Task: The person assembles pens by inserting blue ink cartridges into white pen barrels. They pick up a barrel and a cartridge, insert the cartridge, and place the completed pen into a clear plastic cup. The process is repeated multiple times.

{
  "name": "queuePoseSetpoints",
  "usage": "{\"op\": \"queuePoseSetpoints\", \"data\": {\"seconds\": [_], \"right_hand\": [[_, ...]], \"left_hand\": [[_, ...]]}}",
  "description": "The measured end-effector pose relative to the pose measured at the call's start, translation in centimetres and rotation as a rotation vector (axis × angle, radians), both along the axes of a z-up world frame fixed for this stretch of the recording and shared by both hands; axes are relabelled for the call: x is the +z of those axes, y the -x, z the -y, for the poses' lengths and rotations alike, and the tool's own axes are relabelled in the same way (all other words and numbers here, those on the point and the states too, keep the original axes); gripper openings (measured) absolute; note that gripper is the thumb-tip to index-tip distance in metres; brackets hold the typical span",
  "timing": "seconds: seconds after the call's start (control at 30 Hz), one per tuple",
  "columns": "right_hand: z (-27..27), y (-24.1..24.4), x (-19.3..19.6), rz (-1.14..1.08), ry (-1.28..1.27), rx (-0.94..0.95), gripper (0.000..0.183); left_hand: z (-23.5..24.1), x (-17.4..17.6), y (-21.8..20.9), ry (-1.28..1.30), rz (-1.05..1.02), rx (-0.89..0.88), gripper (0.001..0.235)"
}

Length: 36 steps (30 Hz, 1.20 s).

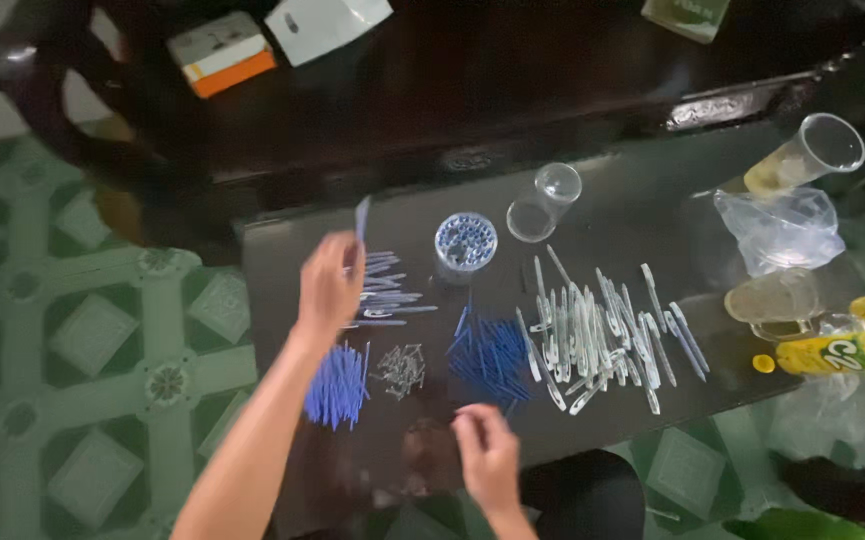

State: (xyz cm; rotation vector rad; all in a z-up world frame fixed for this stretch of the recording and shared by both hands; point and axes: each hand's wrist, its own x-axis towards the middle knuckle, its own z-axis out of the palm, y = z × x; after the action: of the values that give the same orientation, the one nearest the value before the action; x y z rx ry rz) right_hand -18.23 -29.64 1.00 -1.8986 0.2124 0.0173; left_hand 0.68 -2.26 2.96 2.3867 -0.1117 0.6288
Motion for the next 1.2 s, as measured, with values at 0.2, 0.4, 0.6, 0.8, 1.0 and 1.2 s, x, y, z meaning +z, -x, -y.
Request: {"op": "queuePoseSetpoints", "data": {"seconds": [0.2, 0.4, 0.6, 0.8, 1.0, 1.2], "right_hand": [[-4.7, 6.3, -5.6, -0.533, -0.706, 0.146, 0.034], [-2.8, 10.0, -4.9, -0.555, -0.440, 0.335, 0.042], [-1.6, 10.1, -4.3, -0.218, -0.051, 0.401, 0.026], [-0.9, 9.7, -1.4, -0.001, -0.046, 0.364, 0.025], [-1.2, 8.6, -2.3, -0.176, -0.049, 0.428, 0.022], [-2.8, 7.9, -0.4, -0.076, 0.061, 0.465, 0.021]], "left_hand": [[7.7, -3.4, 22.1, 1.025, -0.653, 0.183, 0.009], [11.1, -5.4, 30.0, 1.539, -0.647, 0.459, 0.010], [12.1, -4.4, 30.3, 1.462, -0.722, 0.478, 0.010], [10.2, -4.6, 29.4, 1.483, -0.583, 0.547, 0.010], [8.5, 1.5, 28.1, 1.496, -0.708, 0.422, 0.007], [9.5, -5.3, 27.7, 1.446, -0.633, 0.315, 0.012]]}}
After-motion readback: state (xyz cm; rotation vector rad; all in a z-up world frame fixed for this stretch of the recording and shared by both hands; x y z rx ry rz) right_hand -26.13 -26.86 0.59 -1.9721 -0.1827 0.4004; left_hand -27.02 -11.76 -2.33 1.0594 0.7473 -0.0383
